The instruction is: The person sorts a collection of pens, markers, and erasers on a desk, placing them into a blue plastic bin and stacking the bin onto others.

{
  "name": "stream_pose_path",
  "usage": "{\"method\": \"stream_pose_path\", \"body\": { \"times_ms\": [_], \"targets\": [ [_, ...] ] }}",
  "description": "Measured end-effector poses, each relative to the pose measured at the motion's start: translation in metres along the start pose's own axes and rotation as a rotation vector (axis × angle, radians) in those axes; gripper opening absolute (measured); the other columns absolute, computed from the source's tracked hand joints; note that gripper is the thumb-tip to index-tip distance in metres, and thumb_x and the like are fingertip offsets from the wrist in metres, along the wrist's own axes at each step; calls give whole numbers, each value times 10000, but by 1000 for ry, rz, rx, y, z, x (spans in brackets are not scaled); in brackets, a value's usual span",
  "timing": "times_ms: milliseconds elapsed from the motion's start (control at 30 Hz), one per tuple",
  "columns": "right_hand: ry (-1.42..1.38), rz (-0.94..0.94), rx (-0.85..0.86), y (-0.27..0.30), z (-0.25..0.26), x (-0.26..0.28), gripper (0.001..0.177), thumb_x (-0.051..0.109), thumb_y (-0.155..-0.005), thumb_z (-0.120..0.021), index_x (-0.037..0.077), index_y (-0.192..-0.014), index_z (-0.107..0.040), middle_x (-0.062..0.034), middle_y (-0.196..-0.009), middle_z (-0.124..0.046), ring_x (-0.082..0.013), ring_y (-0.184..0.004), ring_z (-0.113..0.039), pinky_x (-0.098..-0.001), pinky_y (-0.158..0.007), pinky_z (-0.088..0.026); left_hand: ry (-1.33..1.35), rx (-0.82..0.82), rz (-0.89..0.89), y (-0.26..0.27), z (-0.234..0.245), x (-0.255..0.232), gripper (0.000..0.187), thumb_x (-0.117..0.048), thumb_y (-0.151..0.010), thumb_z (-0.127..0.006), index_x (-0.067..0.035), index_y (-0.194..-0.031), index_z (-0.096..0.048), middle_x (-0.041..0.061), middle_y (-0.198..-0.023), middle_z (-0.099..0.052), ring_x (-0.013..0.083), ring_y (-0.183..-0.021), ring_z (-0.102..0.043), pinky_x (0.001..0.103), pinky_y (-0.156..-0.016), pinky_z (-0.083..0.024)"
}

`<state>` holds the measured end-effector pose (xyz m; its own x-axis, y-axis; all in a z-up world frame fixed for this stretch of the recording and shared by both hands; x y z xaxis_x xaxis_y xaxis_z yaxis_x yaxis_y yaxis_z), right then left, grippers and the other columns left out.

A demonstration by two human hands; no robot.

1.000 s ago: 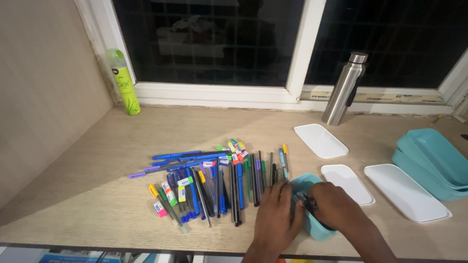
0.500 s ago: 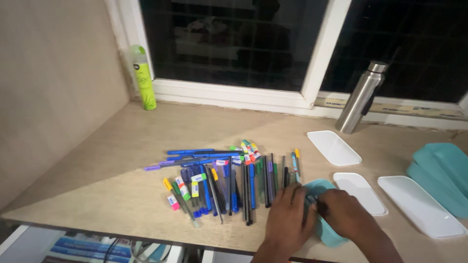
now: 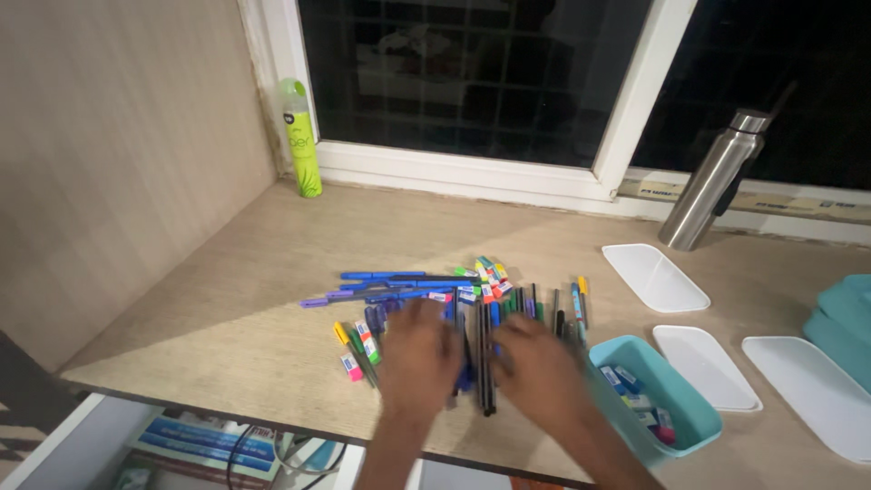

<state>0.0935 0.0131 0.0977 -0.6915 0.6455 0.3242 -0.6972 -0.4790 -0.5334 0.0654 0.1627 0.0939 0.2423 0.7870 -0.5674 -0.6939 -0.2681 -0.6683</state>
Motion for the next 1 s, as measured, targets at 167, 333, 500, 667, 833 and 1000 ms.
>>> {"method": "stream_pose_path", "body": {
  "times_ms": [167,333,500,667,833,1000],
  "targets": [
    [-140,43,27,-21,-53,32,204,123,-844,-715,62,-1039,-718,-122,-1043,-641,-336,-996,-653,-444,-841,-540,-139,-96,34,16,42,51,328,-45,-778,-668,-13,-1104,-642,206,-1114,-650,432,-983,-593,535,-859,-491],
    [-192,150,2,-33,-78,63,191,88,-824,-728,62,-1013,-716,-104,-1052,-662,-321,-1065,-642,-420,-905,-541,-204,-109,140,35,46,82,440,-7,-704,-668,3,-1142,-634,249,-1222,-611,477,-982,-567,547,-856,-488],
    [-194,207,91,-34,-95,77,363,16,-750,-710,27,-1112,-691,-109,-1160,-662,-343,-1141,-596,-432,-987,-489,-234,-76,191,45,37,94,388,-77,-756,-734,32,-1105,-603,258,-1161,-614,483,-1023,-561,564,-880,-472],
    [-176,251,69,-33,-97,81,392,20,-737,-733,19,-1127,-700,-129,-1187,-653,-370,-1154,-572,-483,-1038,-433,-237,-106,148,50,36,91,430,-63,-718,-719,35,-1121,-606,249,-1137,-630,475,-1044,-565,556,-889,-477],
    [-190,105,174,-35,-108,69,411,16,-780,-721,44,-1189,-720,-134,-1142,-639,-363,-1117,-576,-467,-997,-459,-271,-87,148,51,34,91,358,-73,-778,-700,11,-1115,-614,223,-1155,-633,446,-1091,-569,549,-917,-486],
    [-344,63,186,-41,-119,57,386,44,-768,-747,55,-1154,-740,-130,-1169,-650,-332,-1079,-642,-413,-943,-524,-337,-98,153,52,32,79,430,-93,-736,-704,-20,-1153,-630,183,-1257,-607,432,-1214,-522,583,-915,-456]
  ]
}}
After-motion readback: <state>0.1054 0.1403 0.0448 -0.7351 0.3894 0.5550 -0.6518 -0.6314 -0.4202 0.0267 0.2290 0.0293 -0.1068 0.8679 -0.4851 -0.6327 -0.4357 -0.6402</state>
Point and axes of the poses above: each hand's wrist, its own y-axis away from the middle knuckle, its own z-axis out of the back of the hand, x = y × z, the point moved 10 cm from there along -y, towards the middle knuckle
